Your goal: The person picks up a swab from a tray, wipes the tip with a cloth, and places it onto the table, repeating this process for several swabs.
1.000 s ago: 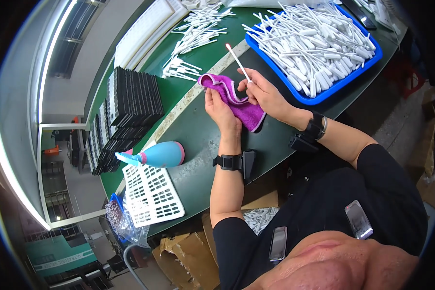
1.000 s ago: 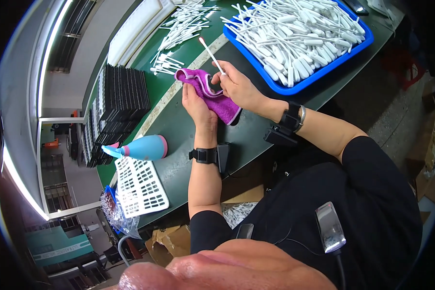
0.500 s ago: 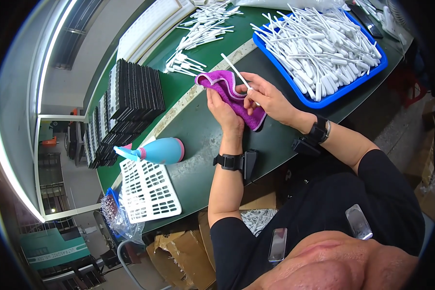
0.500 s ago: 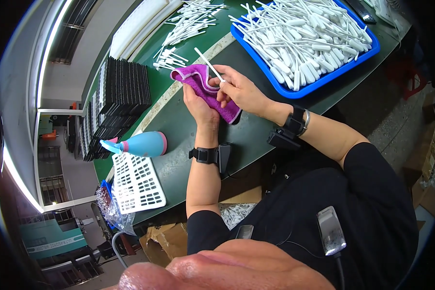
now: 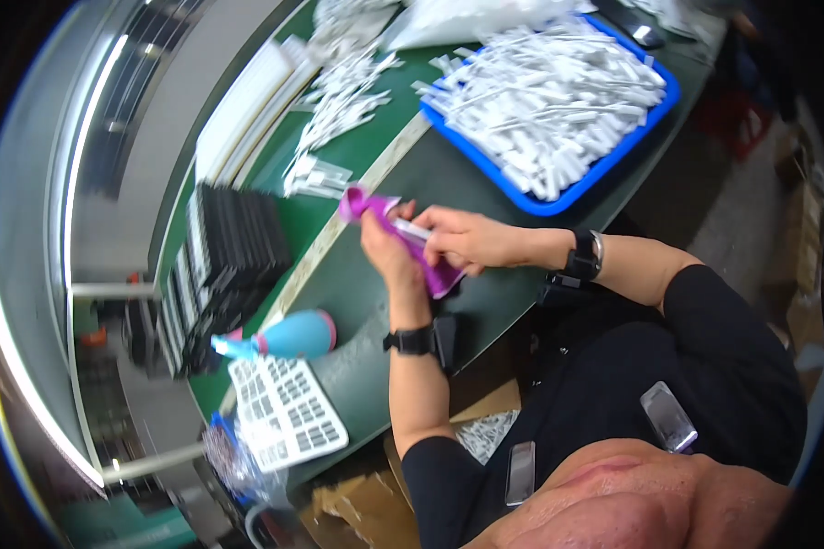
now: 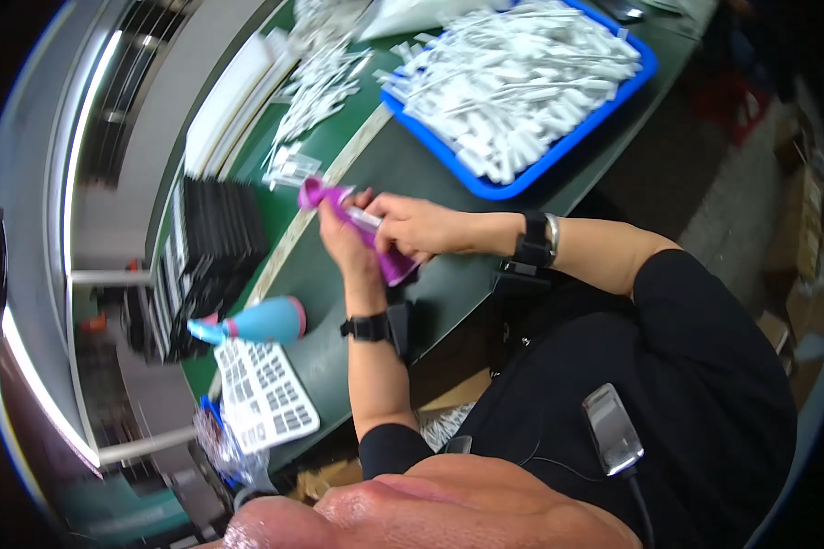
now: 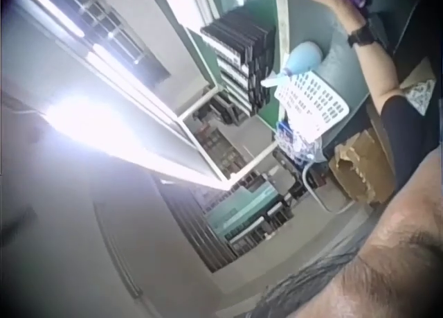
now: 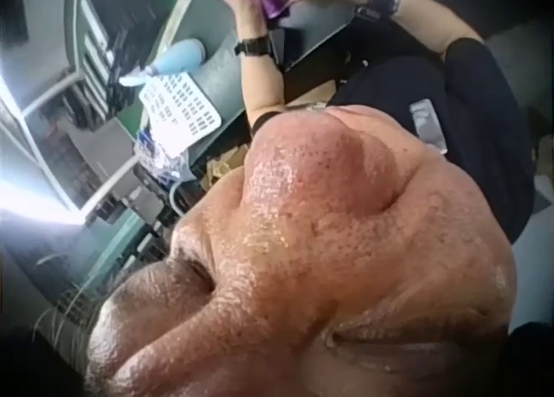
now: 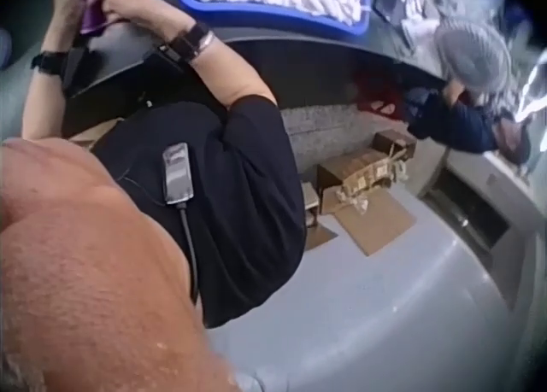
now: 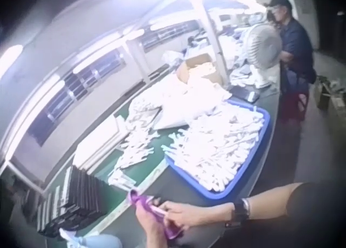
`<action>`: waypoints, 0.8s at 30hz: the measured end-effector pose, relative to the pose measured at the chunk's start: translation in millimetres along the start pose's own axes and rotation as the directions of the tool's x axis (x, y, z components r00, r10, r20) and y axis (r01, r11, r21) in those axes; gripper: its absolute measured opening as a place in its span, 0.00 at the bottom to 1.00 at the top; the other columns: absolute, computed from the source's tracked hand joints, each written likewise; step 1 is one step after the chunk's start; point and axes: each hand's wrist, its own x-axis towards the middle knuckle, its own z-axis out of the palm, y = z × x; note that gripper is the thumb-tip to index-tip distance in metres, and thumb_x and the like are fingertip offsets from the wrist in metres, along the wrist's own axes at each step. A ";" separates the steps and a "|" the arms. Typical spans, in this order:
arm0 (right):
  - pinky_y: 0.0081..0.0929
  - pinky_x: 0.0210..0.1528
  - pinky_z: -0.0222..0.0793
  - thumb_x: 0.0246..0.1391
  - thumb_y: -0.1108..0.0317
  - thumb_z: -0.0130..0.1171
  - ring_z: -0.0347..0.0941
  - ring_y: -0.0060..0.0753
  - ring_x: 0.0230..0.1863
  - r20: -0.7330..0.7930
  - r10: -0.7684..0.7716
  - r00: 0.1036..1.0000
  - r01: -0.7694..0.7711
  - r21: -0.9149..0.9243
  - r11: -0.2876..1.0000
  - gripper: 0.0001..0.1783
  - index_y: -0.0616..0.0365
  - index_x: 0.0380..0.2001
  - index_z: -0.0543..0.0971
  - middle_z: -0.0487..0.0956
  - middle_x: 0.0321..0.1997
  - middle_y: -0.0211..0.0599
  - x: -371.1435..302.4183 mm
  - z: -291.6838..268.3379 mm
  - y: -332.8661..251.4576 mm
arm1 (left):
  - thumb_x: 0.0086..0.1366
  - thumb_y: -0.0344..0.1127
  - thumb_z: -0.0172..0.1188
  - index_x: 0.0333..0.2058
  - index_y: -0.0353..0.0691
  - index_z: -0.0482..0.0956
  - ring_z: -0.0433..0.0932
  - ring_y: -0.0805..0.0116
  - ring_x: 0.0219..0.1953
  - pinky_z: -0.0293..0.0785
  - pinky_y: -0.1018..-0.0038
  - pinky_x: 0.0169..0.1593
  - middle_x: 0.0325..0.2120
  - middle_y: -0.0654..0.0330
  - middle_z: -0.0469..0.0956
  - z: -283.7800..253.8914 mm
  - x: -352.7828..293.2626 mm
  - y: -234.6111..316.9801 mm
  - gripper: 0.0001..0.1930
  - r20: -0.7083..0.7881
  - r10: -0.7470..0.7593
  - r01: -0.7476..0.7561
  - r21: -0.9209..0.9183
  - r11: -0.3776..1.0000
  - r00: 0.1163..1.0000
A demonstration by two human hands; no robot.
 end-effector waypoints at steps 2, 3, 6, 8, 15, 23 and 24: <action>0.24 0.26 0.65 0.62 0.69 0.41 0.68 0.22 0.24 0.059 0.068 0.996 -0.072 0.063 0.995 0.16 0.58 0.52 0.66 0.75 0.31 0.34 -13.0 -30.8 -16.0 | 0.69 0.46 0.44 0.26 0.42 0.67 0.69 0.73 0.21 0.74 0.71 0.42 0.17 0.65 0.66 2.9 -9.3 5.9 0.16 0.047 -0.007 0.011 -0.100 0.995 0.999; 0.23 0.25 0.64 0.62 0.69 0.41 0.67 0.21 0.23 0.098 0.100 0.990 -0.109 0.095 0.989 0.16 0.57 0.52 0.66 0.75 0.31 0.33 -21.2 -45.0 -28.4 | 0.69 0.46 0.44 0.24 0.44 0.65 0.68 0.73 0.20 0.74 0.70 0.42 0.15 0.66 0.64 5.0 -14.5 10.1 0.16 0.098 -0.006 0.018 -0.121 0.992 0.995; 0.19 0.22 0.63 0.62 0.69 0.41 0.65 0.18 0.21 0.259 0.166 0.951 -0.220 0.193 0.956 0.16 0.56 0.53 0.67 0.74 0.30 0.30 -37.6 -77.9 -62.9 | 0.69 0.47 0.44 0.24 0.43 0.66 0.68 0.73 0.20 0.74 0.69 0.42 0.14 0.66 0.63 -0.2 -7.0 9.6 0.17 -0.091 -0.060 0.047 -0.133 0.990 0.994; 0.16 0.20 0.61 0.62 0.69 0.41 0.63 0.15 0.20 0.409 0.187 0.893 -0.305 0.245 0.920 0.16 0.55 0.53 0.68 0.74 0.30 0.29 -35.1 -90.3 -70.7 | 0.69 0.48 0.44 0.26 0.43 0.66 0.68 0.73 0.20 0.74 0.69 0.40 0.15 0.66 0.65 -11.3 4.9 7.7 0.17 -0.063 -0.048 0.038 -0.149 0.988 0.997; 0.35 0.50 0.67 0.55 0.76 0.45 0.73 0.42 0.46 -0.253 -0.374 0.893 -0.064 -0.891 0.449 0.20 0.60 0.53 0.68 0.77 0.41 0.44 8.2 -210.7 -26.8 | 0.69 0.48 0.43 0.26 0.40 0.68 0.69 0.71 0.18 0.75 0.70 0.37 0.16 0.64 0.67 5.9 1.7 2.8 0.18 -0.072 0.016 -0.017 -0.006 1.000 0.997; 0.37 0.55 0.64 0.52 0.73 0.52 0.66 0.48 0.55 -0.028 -0.235 0.972 -0.038 -0.999 -0.037 0.20 0.60 0.51 0.71 0.73 0.50 0.47 26.0 -204.1 -32.1 | 0.69 0.47 0.44 0.30 0.38 0.70 0.70 0.70 0.18 0.75 0.72 0.32 0.17 0.63 0.69 0.0 2.7 6.5 0.18 -0.105 -0.039 0.041 0.016 0.999 0.994; 0.37 0.54 0.65 0.53 0.71 0.52 0.68 0.47 0.53 -0.005 -0.325 0.946 -0.015 -0.999 -0.029 0.19 0.60 0.49 0.73 0.74 0.48 0.46 33.3 -201.5 -44.2 | 0.69 0.47 0.44 0.30 0.38 0.70 0.71 0.70 0.19 0.75 0.73 0.32 0.18 0.62 0.70 3.2 2.0 7.7 0.18 -0.102 -0.026 0.031 0.052 0.998 0.994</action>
